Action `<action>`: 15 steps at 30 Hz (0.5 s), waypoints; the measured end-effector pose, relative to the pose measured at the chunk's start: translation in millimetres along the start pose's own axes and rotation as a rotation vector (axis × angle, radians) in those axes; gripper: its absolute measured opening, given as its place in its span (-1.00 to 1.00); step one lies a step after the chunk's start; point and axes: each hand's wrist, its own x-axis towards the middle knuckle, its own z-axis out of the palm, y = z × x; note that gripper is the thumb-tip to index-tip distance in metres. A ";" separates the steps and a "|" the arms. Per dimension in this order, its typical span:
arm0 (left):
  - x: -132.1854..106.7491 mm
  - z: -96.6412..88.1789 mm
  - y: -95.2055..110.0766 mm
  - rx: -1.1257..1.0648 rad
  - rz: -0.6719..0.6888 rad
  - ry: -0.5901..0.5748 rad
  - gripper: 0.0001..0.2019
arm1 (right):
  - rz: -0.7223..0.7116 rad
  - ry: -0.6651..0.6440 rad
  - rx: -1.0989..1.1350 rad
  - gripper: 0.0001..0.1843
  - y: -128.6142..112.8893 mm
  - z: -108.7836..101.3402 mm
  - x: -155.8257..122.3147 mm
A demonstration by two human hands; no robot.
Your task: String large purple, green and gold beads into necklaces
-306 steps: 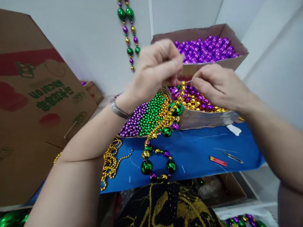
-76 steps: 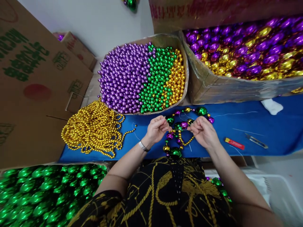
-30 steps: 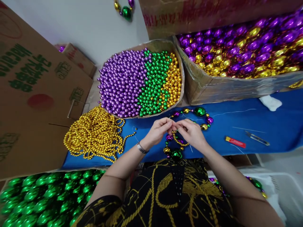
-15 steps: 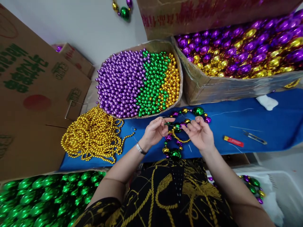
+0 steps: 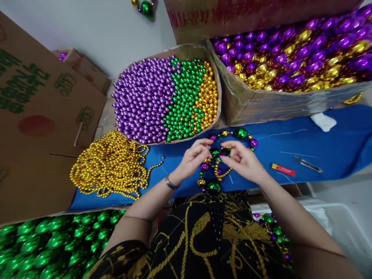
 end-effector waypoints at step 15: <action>26.3 38.0 -39.7 0.116 0.111 -0.351 -0.55 | -0.115 0.223 0.047 -0.63 -44.5 -32.4 17.0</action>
